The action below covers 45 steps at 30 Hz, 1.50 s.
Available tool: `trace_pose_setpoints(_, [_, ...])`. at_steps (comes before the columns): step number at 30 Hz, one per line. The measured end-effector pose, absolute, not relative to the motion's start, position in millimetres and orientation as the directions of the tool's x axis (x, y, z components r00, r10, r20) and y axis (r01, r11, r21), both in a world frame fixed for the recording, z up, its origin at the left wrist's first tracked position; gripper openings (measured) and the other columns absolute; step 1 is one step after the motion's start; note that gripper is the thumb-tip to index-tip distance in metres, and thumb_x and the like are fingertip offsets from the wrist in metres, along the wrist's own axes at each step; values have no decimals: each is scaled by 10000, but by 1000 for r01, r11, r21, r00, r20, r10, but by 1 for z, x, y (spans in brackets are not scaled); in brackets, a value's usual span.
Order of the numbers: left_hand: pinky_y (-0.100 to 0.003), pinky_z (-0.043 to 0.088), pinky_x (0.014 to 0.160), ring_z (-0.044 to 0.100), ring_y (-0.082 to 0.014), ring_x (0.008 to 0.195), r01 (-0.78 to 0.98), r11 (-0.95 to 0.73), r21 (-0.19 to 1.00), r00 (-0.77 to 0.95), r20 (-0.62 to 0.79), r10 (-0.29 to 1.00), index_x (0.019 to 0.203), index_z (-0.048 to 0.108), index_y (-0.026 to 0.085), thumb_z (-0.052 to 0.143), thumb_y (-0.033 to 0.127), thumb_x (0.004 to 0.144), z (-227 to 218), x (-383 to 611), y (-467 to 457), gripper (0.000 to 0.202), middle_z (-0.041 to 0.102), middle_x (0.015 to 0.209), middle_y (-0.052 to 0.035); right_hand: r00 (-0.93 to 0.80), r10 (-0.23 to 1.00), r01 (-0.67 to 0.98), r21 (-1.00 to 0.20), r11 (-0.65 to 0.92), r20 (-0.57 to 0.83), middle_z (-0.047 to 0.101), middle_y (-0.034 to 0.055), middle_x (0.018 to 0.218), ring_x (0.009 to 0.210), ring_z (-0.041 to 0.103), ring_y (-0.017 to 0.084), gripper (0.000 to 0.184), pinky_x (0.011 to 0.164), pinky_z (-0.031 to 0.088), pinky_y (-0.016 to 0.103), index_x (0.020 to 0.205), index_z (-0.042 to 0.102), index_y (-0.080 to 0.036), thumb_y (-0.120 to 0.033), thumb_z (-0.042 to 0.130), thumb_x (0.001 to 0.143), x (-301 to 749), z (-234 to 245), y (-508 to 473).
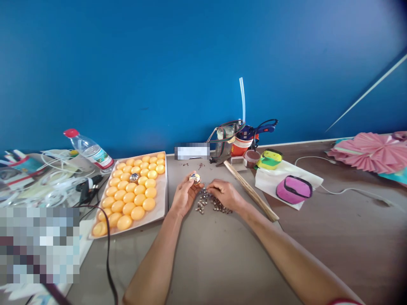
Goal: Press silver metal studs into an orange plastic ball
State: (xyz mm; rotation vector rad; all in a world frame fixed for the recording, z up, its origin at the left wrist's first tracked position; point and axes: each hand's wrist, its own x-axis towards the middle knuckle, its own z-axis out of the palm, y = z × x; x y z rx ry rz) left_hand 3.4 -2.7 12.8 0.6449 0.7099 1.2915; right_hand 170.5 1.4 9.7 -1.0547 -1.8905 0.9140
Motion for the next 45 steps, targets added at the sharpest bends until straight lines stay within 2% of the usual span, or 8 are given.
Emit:
trace_pose_setpoints(2, [-314, 455, 762, 614, -134, 695, -611, 163, 775, 130, -105, 986, 1108, 594, 163, 650, 251, 730, 12, 4, -3, 392, 653, 820, -27, -333, 914, 291, -896, 335, 233, 629, 18, 761, 717, 567, 135, 144, 700, 428, 265, 781, 652, -185, -186, 508, 778, 171, 11, 2])
trace_pose_setpoints(6, [-323, 456, 770, 622, -142, 705, -577, 161, 801, 137, -100, 986, 1105, 602, 179, 657, 246, 723, 10, 5, -3, 392, 658, 824, -19, -244, 964, 122, -983, 135, 103, 580, -19, 631, 546, 498, 106, 149, 548, 405, 239, 821, 618, -177, -222, 502, 740, 170, 9, 4])
trace_pose_setpoints(10, [-325, 462, 774, 623, -146, 723, -558, 158, 815, 139, -96, 986, 1064, 620, 188, 668, 252, 718, 9, 7, -4, 355, 656, 840, -16, -190, 979, -9, -997, 72, 73, 538, -38, 548, 517, 484, 104, 134, 541, 400, 240, 795, 578, -174, -282, 546, 722, 166, 9, 3])
trace_pose_setpoints(13, [-337, 462, 807, 613, -154, 779, -542, 154, 826, 143, -90, 986, 1035, 632, 184, 683, 257, 708, 9, 10, -5, 339, 654, 875, -25, -177, 983, 10, -998, 57, 54, 509, -43, 538, 508, 455, 99, 131, 518, 375, 230, 771, 576, -177, -296, 546, 727, 162, 12, 1])
trace_pose_setpoints(17, [-344, 459, 840, 594, -161, 838, -492, 147, 858, 146, -85, 986, 1049, 631, 184, 685, 275, 710, 7, 13, -7, 355, 651, 921, -45, -188, 977, 52, -993, 111, 99, 511, -38, 593, 529, 430, 92, 128, 521, 365, 222, 754, 570, -184, -306, 537, 742, 159, 11, -1])
trace_pose_setpoints(26, [-370, 463, 869, 596, -212, 902, -333, 97, 938, 85, -73, 994, 1078, 639, 206, 708, 330, 678, 0, 11, -7, 424, 665, 966, -54, -166, 982, 93, -989, 112, 96, 581, -16, 657, 601, 494, 110, 124, 582, 415, 233, 733, 573, -179, -293, 526, 741, 157, 12, -1])
trace_pose_setpoints(37, [-296, 468, 812, 597, -207, 914, -210, 81, 974, 70, -68, 995, 1114, 627, 206, 694, 334, 694, 0, 10, -8, 445, 648, 1046, -55, -162, 984, 121, -988, 90, 70, 566, -26, 610, 562, 475, 104, 101, 567, 405, 229, 686, 568, -179, -256, 509, 711, 156, 15, -1])
trace_pose_setpoints(45, [-290, 452, 831, 586, -206, 929, -74, -12, 997, 33, 15, 999, 1093, 640, 219, 677, 326, 710, 2, 10, -8, 399, 651, 1037, -44, -123, 991, 147, -987, 62, 44, 505, -42, 556, 527, 444, 108, 81, 529, 365, 231, 682, 542, -188, -258, 513, 710, 155, 11, -1])
